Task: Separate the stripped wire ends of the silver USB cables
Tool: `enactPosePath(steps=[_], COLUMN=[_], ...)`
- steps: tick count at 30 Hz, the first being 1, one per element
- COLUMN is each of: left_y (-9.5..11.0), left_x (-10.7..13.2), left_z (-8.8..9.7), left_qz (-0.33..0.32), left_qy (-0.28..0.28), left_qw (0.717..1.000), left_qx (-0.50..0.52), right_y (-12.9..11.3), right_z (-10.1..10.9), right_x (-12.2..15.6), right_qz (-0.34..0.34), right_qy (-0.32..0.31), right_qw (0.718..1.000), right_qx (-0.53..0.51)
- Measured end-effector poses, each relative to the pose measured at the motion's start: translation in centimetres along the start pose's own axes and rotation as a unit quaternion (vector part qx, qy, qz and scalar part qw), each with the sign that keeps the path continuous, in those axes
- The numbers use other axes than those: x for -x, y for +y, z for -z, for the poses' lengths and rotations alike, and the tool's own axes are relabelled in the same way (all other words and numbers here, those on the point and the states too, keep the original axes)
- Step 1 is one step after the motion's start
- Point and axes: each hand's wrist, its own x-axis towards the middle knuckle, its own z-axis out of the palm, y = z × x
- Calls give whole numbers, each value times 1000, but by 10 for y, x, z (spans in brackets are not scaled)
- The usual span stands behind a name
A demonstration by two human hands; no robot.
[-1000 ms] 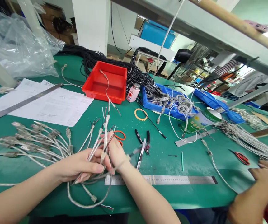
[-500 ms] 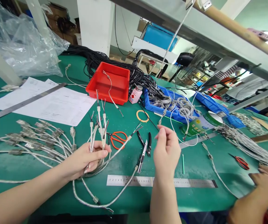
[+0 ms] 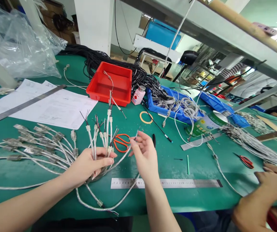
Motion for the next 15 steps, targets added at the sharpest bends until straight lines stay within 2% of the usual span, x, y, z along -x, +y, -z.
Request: enactPosePath(steps=[3, 7, 15], left_y=[-1, -2, -7], left_x=[1, 1, -1], left_z=[0, 2, 6], left_qz=[3, 2, 12], left_qy=[-4, -7, -7], left_qw=[1000, 1000, 1000], left_qx=[0, 11, 26], right_y=[-1, -3, -7], right_z=[-2, -7, -12], right_x=[5, 9, 15], right_qz=[-46, -26, -5], right_qy=[-59, -50, -33], right_qw=[994, 989, 989], right_qx=[-83, -137, -143])
